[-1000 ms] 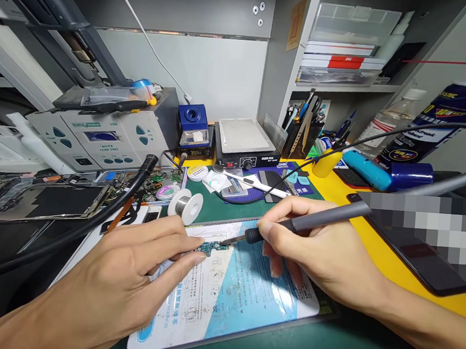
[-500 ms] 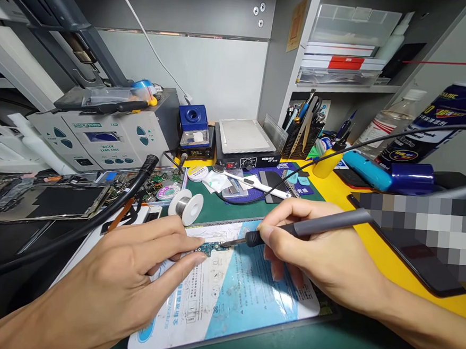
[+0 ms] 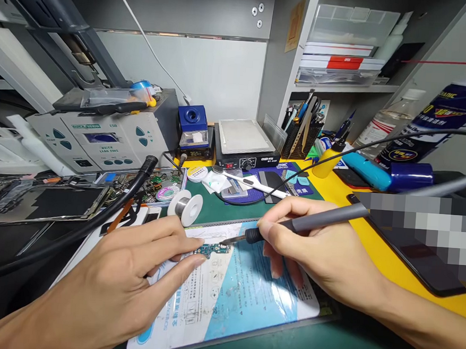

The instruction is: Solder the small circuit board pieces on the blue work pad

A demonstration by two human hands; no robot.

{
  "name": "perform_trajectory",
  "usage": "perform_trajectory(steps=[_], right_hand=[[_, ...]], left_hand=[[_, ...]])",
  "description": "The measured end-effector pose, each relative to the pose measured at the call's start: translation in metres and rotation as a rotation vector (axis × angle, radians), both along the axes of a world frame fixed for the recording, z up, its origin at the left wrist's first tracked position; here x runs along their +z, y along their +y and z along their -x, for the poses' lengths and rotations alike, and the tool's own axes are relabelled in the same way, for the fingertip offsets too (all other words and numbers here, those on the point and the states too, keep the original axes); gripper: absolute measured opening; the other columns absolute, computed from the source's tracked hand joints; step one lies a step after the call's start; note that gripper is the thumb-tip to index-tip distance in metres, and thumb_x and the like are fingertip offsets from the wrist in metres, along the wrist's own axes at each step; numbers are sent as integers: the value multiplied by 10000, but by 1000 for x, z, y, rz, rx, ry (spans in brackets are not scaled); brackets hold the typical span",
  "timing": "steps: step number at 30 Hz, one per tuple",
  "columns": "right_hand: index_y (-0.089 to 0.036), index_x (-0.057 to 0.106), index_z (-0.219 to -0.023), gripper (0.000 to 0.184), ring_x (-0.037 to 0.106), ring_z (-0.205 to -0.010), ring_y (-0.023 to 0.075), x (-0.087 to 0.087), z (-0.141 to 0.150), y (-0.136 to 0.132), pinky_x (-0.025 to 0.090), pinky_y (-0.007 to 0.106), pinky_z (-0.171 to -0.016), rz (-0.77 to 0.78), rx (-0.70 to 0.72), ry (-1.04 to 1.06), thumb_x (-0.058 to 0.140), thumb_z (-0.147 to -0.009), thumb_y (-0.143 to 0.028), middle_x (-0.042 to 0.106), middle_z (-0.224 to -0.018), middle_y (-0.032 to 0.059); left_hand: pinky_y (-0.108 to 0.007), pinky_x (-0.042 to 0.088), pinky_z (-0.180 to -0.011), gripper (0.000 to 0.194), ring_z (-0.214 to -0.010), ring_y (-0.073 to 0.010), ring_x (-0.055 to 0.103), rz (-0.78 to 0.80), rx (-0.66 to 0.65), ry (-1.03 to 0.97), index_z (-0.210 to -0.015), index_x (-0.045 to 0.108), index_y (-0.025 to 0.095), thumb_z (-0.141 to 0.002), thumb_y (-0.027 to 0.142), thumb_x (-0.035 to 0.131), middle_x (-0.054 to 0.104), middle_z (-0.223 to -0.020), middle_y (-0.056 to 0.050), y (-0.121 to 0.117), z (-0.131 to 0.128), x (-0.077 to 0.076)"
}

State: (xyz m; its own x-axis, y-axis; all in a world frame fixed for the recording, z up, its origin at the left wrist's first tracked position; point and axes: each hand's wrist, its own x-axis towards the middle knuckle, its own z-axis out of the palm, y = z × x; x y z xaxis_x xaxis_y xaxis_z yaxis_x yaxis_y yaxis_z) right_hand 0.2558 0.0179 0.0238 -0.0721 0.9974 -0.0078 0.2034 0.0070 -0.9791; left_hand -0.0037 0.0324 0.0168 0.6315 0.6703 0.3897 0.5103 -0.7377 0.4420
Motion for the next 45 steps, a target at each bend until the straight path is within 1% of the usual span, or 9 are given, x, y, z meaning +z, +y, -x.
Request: perform_trajectory(steps=[6,11,17,22,28,35,40,42,45], right_hand=[[-207,683,-683,228,562,-311,136,-1,-1,-1,409,155,-248,38,-14,-4,786,-781,-386,659,-471,14],[-208,676,-670,260,536,-286,126,1,0,-1,409,159,-249,21,-12,-36,753,-808,-415,656,-458,15],[-208,669,-665,227,569,-326,141,3,1,-1,411,165,-260,26,-21,-74,735,-808,-371,655,-472,14],[-210,663,-642,188,557,-321,145,3,0,0,417,185,-267,35,-29,-127,725,-780,-320,652,-463,18],[-217,668,-641,183,581,-338,166,6,1,0,428,203,-265,6,-11,-139,737,-755,-342,661,-475,27],[-213,676,-648,150,581,-338,154,6,2,-2,433,183,-275,-18,-13,-133,721,-771,-285,661,-457,19],[-222,683,-631,111,546,-308,134,7,2,-2,446,180,-274,-53,-11,-151,743,-722,-240,657,-442,3],[-222,682,-634,120,538,-297,132,6,2,-2,462,194,-278,-39,-30,-156,752,-724,-259,660,-446,4],[-216,670,-645,189,538,-302,129,3,1,-3,450,186,-276,-19,-27,-116,755,-769,-330,652,-448,9]], left_hand=[[-301,366,-589,176,-646,-144,484,-15,-14,-3,-971,734,172,-957,127,564,524,-740,0,2,-1,-1],[-300,366,-582,180,-640,-144,484,-37,-24,-3,-965,732,168,-962,127,556,526,-736,-3,1,-1,-1],[-299,354,-565,178,-619,-141,473,-30,-14,2,-958,734,166,-958,128,560,514,-726,0,0,-1,-1],[-302,356,-568,181,-622,-143,471,-40,-15,16,-934,732,166,-961,127,557,509,-724,0,-1,2,-3],[-303,367,-569,185,-630,-148,482,-43,-14,20,-938,733,165,-954,120,555,520,-731,-4,0,-2,0],[-298,349,-546,176,-607,-137,465,-64,-7,13,-893,731,163,-947,122,568,511,-715,2,0,-2,1],[-299,354,-561,187,-631,-143,474,-66,-21,21,-921,730,167,-959,123,552,515,-717,-2,1,0,-1],[-299,362,-574,192,-642,-145,484,-57,-29,26,-943,729,170,-965,122,544,526,-729,-4,1,2,-2],[-298,366,-579,193,-643,-143,484,-53,-31,22,-967,726,172,-966,119,540,524,-731,-2,1,1,-3]])
